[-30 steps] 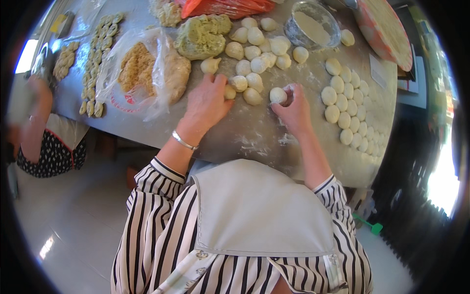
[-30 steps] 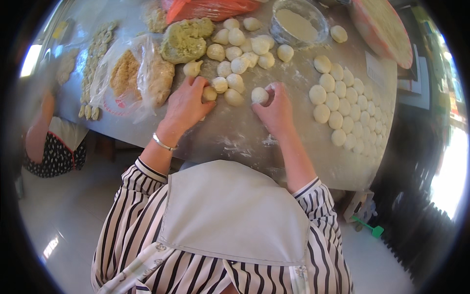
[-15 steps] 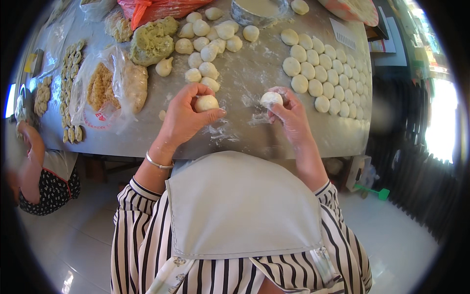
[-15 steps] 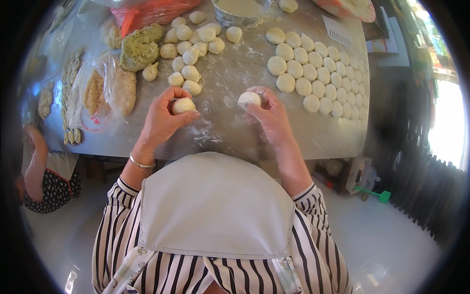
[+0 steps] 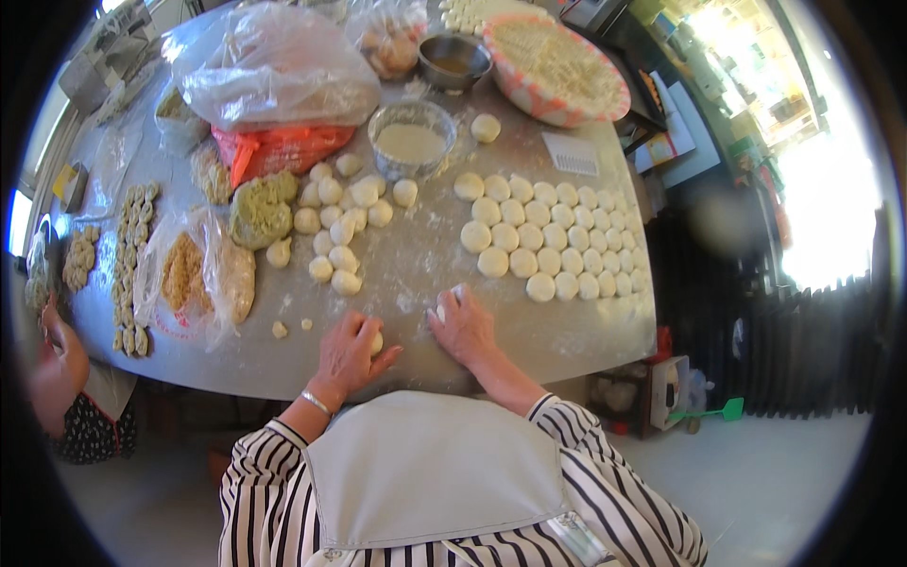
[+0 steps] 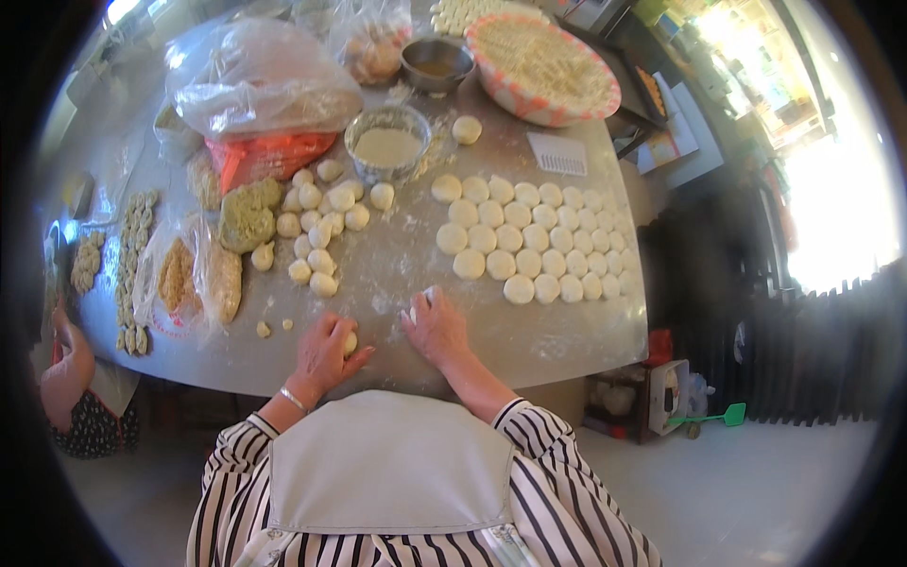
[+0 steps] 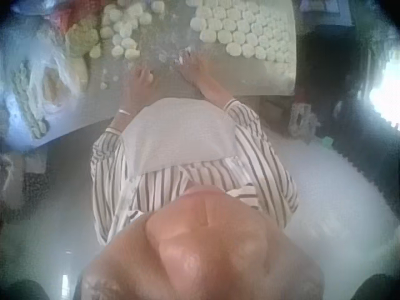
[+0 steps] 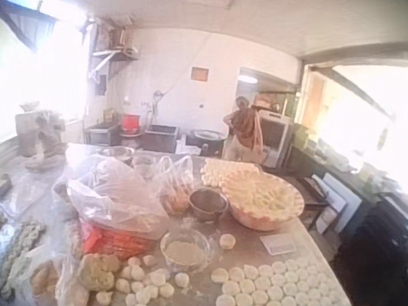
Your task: The person shapes portions of dough by hand on a stainless steel table, rolls them into flattened rounds, and places them in rows on the workspace.
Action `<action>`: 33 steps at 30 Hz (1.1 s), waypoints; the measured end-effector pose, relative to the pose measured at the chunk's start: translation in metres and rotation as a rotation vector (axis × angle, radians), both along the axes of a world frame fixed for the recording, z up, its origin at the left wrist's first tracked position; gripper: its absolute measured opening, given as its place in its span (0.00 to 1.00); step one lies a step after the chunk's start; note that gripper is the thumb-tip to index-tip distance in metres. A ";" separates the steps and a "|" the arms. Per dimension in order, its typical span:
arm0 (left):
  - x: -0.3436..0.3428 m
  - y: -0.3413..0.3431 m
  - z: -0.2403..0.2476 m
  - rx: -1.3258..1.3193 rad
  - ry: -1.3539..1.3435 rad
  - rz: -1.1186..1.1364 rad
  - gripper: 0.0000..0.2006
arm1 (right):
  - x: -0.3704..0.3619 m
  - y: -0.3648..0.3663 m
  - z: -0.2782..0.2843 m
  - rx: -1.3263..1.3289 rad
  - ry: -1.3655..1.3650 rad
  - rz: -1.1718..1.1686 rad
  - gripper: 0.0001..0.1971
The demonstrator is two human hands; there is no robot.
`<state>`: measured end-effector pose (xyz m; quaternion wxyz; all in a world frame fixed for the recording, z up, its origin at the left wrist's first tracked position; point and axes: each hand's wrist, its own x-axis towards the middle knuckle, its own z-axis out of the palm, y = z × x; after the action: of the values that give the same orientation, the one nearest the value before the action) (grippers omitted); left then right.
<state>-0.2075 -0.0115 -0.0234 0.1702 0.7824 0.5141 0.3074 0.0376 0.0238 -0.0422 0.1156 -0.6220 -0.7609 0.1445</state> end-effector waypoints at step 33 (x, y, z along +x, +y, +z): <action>0.019 0.000 -0.007 -0.027 0.444 -0.081 0.36 | -0.001 -0.001 0.020 0.069 -0.226 0.445 0.42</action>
<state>-0.1887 -0.0112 -0.0301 0.0756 0.8486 0.5112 0.1133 0.0363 0.0229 -0.0225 0.0163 -0.4472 -0.8916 0.0700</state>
